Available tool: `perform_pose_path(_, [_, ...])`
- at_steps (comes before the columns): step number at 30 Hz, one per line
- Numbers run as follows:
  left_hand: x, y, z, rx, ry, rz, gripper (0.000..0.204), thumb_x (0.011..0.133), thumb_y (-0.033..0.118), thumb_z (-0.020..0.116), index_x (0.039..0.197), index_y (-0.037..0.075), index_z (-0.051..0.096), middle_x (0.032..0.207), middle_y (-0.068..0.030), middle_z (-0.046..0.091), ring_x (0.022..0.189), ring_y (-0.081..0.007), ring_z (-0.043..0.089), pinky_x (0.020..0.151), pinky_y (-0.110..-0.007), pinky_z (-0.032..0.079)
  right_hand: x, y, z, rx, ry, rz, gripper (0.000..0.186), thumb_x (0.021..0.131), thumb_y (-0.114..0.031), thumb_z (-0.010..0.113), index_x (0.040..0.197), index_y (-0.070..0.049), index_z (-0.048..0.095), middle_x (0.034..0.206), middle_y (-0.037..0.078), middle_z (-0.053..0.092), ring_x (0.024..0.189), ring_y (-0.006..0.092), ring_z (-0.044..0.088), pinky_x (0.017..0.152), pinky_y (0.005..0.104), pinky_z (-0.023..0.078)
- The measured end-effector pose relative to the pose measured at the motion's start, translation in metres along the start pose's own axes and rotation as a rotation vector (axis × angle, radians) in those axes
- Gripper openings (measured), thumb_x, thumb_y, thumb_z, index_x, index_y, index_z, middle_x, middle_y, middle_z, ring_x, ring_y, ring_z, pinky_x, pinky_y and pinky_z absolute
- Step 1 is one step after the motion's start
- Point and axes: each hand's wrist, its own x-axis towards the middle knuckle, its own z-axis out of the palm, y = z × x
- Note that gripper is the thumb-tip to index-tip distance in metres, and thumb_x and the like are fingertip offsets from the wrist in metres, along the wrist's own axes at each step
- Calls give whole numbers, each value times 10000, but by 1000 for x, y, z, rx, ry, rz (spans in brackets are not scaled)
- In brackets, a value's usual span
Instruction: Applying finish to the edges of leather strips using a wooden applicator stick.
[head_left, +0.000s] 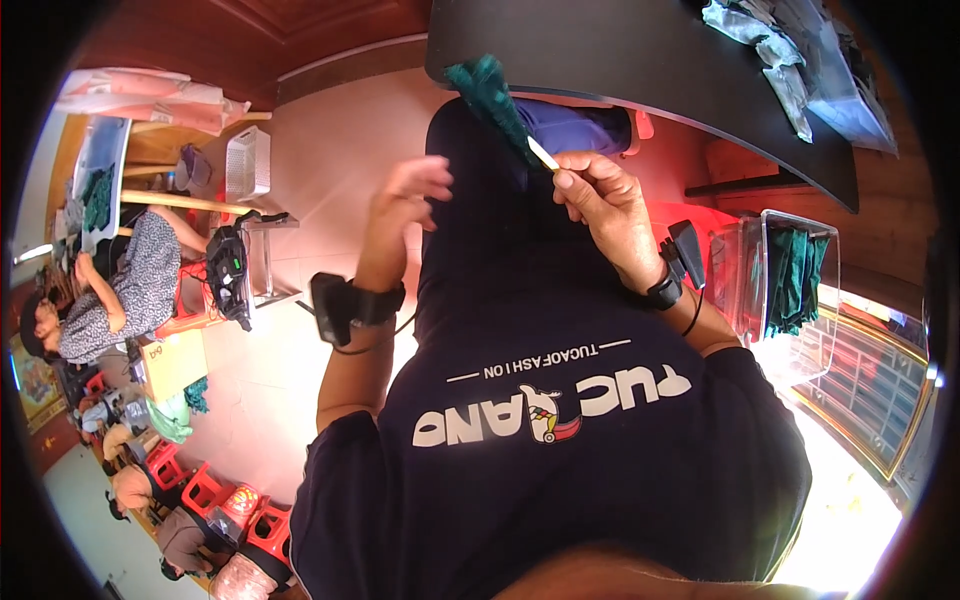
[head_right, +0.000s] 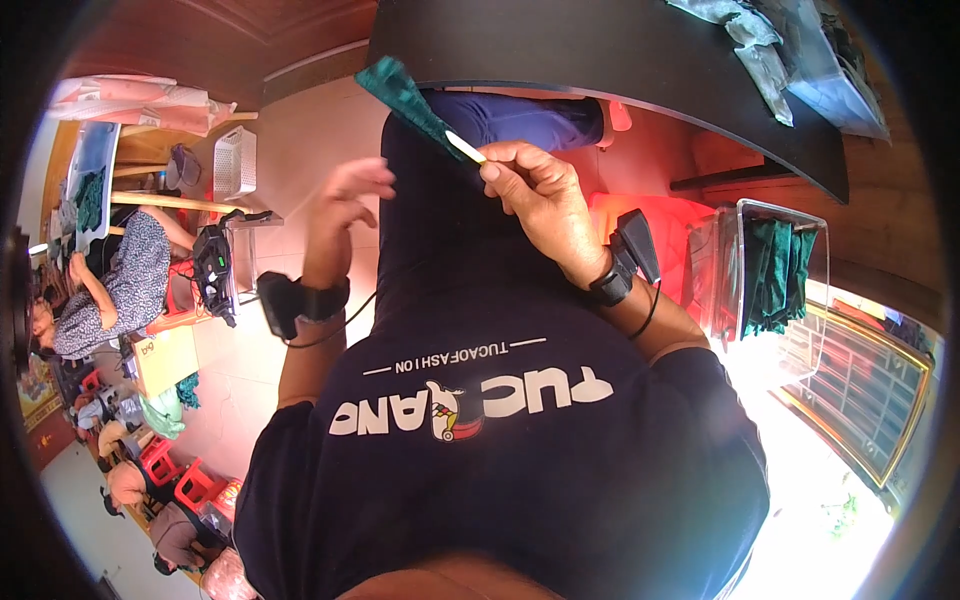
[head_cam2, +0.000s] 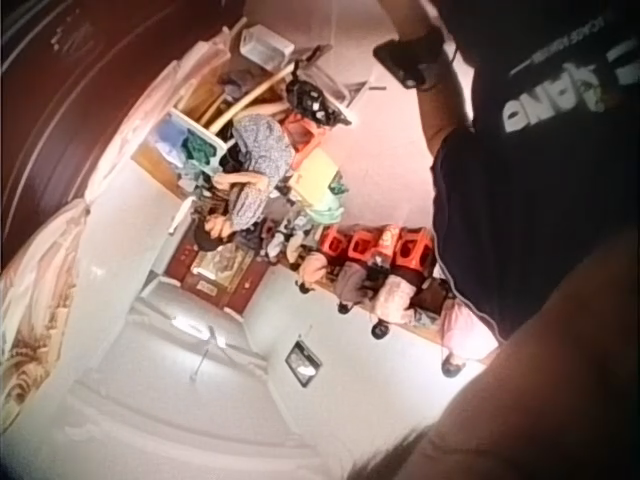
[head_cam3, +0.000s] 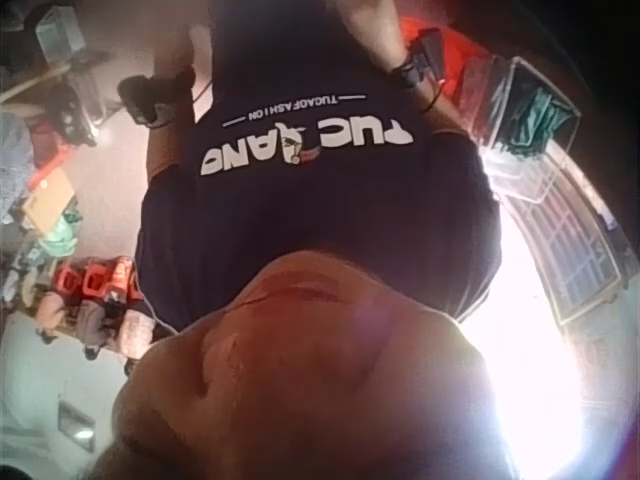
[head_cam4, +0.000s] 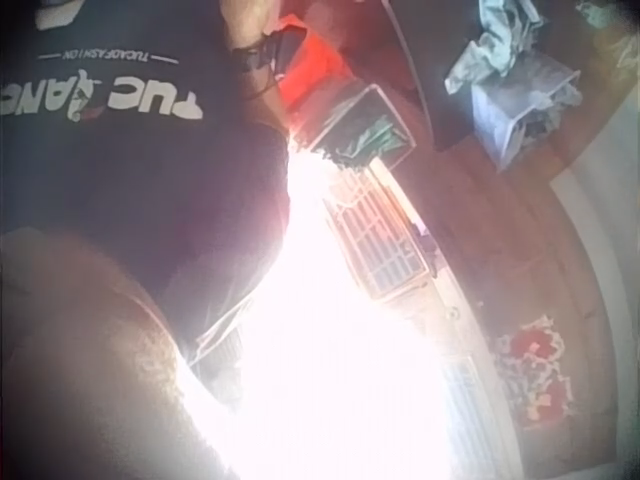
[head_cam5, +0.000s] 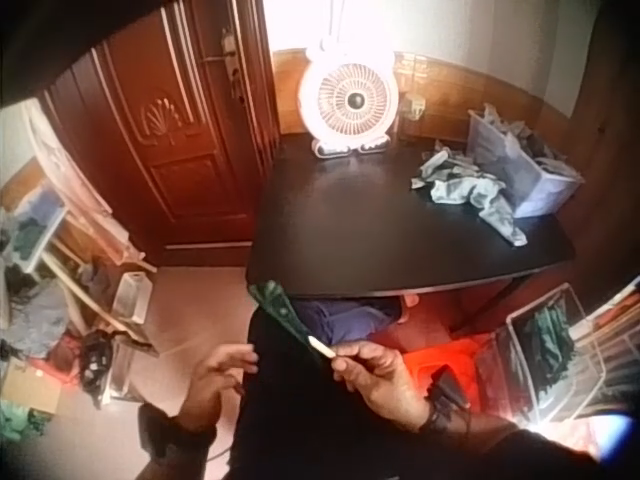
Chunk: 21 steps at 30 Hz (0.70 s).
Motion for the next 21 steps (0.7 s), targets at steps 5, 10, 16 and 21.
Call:
perform_pose_path(5, [5, 52, 32, -394, 481, 331, 466, 804, 136, 415, 1257, 26, 428, 1244, -105, 485, 1118, -198, 484, 640, -280, 500, 0, 6, 6, -79, -27, -63, 155, 900, -109, 580, 1035, -59, 638, 742, -37, 563, 681, 25, 500, 575, 170, 401])
perform_pose_path(10, [29, 59, 43, -583, 255, 333, 447, 879, 241, 369, 1271, 29, 407, 1221, -118, 511, 1071, -219, 533, 627, -282, 500, -4, 0, 3, 32, -107, 54, 150, 917, -125, 553, 1025, -68, 642, 718, -26, 560, 614, 28, 464, 546, 166, 378])
perform_pose_path(16, [40, 50, 49, -636, 254, 410, 293, 913, 216, 373, 1076, -1, 484, 932, -97, 593, 819, -198, 604, 606, -290, 486, -3, 3, -2, 2, -149, 148, 140, 915, -157, 566, 1008, -75, 630, 711, -40, 553, 594, 14, 444, 535, 159, 356])
perform_pose_path(21, [45, 50, 51, -591, 358, 479, 204, 901, 167, 424, 1013, 7, 481, 893, -76, 574, 746, -152, 571, 591, -282, 486, -4, 6, 3, -2, -183, 119, 136, 917, -166, 563, 1002, -68, 605, 696, -47, 529, 566, 12, 419, 488, 150, 322])
